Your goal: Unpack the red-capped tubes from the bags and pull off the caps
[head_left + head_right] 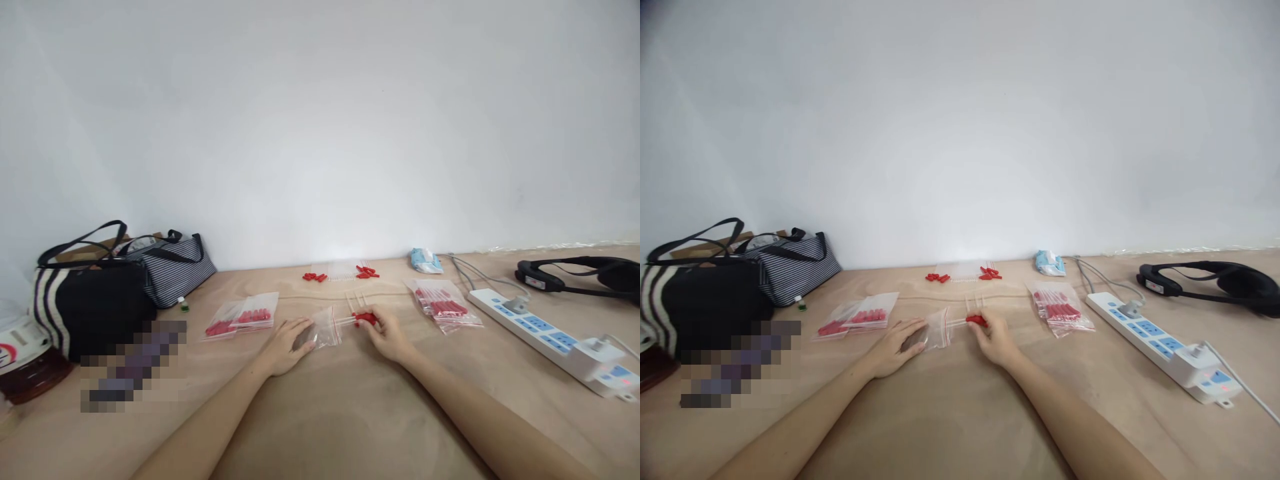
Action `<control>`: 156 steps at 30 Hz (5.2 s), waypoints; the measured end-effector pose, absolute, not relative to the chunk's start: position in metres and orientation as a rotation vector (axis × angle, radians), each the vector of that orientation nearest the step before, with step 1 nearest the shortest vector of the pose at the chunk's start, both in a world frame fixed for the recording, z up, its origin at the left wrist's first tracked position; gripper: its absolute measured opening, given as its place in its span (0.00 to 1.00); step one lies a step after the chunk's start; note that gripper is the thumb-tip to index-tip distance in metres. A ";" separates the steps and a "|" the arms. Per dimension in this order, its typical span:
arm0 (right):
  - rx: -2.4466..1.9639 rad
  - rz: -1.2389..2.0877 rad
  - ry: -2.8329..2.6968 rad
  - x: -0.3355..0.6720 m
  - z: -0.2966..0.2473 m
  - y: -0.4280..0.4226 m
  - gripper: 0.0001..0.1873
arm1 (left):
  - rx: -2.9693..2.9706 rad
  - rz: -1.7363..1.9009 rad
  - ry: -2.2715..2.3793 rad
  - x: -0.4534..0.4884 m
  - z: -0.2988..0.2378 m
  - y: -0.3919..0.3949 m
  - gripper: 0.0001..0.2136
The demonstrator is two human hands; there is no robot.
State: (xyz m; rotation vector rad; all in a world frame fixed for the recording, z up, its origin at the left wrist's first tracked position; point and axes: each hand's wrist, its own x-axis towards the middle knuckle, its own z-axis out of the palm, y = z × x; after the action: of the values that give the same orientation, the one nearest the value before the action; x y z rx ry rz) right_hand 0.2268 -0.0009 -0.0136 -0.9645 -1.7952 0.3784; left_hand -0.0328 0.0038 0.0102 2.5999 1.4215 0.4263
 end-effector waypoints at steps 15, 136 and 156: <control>-1.292 -0.092 -1.746 0.259 -0.022 0.023 0.14 | 2.739 0.319 1.244 -0.006 0.013 0.000 0.25; -0.924 -0.124 -2.305 0.229 -0.012 -0.015 0.06 | 2.952 0.666 1.677 -0.123 0.029 0.027 0.12; -1.038 -0.162 -2.195 0.189 -0.013 -0.008 0.08 | 2.482 1.018 1.333 0.020 0.006 -0.002 0.04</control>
State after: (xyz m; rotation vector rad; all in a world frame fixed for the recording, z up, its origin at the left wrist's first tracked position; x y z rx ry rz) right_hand 0.1885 -0.0077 -0.0129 -1.0385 -2.1953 -0.1615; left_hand 0.0201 -0.0016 0.0061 2.4821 1.3333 1.0182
